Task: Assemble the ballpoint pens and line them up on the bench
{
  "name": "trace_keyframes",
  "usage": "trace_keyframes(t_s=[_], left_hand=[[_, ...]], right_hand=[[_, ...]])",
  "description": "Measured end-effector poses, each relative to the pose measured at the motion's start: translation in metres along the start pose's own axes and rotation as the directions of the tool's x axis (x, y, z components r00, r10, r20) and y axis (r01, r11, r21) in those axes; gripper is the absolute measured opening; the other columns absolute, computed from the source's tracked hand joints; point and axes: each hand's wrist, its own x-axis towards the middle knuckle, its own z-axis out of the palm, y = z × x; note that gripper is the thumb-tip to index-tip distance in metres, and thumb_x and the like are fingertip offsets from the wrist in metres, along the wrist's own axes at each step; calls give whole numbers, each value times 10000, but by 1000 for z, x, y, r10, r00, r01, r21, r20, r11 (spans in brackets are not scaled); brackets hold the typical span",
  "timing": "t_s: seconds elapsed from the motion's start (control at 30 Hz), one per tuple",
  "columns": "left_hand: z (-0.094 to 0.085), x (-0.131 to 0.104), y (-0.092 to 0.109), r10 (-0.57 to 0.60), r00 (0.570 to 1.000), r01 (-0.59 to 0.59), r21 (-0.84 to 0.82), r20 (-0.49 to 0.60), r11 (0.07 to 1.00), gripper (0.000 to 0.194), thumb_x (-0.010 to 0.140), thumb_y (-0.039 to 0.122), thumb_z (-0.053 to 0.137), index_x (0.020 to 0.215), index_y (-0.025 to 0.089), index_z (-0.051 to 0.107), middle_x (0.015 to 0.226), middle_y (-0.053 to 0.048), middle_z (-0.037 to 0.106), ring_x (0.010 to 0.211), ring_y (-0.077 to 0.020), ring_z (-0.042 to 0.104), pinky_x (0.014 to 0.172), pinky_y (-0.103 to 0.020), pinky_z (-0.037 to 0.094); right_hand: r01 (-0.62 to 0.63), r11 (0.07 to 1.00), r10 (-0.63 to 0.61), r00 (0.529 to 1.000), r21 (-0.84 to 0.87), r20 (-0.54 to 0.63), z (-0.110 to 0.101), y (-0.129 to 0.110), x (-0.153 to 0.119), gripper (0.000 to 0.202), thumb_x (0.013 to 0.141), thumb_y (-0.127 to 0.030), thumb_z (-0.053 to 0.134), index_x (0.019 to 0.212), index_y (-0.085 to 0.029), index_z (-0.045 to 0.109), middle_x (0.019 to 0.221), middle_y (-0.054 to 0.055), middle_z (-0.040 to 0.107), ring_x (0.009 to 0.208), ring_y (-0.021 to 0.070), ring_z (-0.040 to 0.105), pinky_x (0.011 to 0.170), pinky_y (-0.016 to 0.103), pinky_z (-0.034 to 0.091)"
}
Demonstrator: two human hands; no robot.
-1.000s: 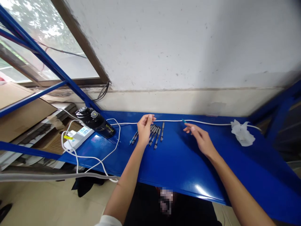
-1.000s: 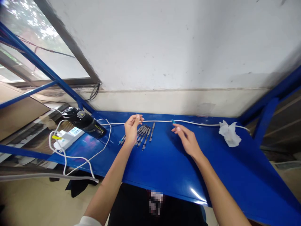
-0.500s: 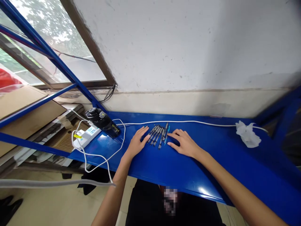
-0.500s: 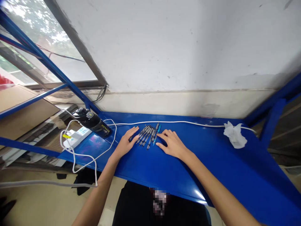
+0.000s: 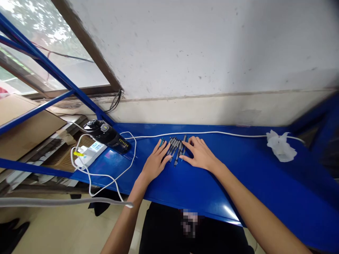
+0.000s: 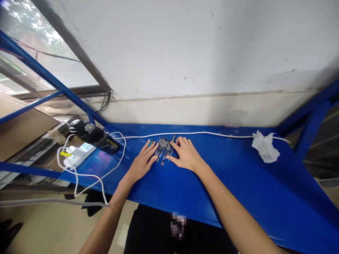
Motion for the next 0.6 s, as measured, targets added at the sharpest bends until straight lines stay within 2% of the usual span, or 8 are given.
trace_keyframes(t_s=[0.13,0.2,0.37,0.6], left_hand=[[3,0,-1,-15,1000,14,-27,-19,1000,598,1138,483,446,1713,339,363,1783,-31,373,1718,-288,115,1374,-573,296],[4,0,-3,-17,999,16,-49,-33,999,591,1138,473,449,1708,334,376,1778,-40,384,1716,-291,134,1375,-582,291],[6,1,-7,-23,998,18,-68,-62,998,592,1134,463,460,1704,320,387,1770,-51,400,1712,-300,165,1374,-596,287],[5,2,-7,-74,995,69,-81,-67,994,617,1126,507,467,1706,314,383,1775,-66,386,1701,-318,204,1367,-598,291]], right_hand=[[80,997,-78,996,25,-48,1,1,-1,710,1065,-635,528,1615,-185,534,1640,232,471,1506,414,453,1190,608,432],[102,993,-100,994,53,-38,3,2,-1,723,1066,-620,540,1642,-186,501,1712,220,412,1575,406,402,1245,614,389],[115,986,-115,993,117,-10,6,2,-2,702,1061,-569,571,1672,-238,471,1750,165,396,1626,386,360,1276,629,376],[115,986,-117,993,118,16,7,2,-3,661,1047,-422,583,1655,-176,495,1760,178,361,1650,355,321,1301,594,378]])
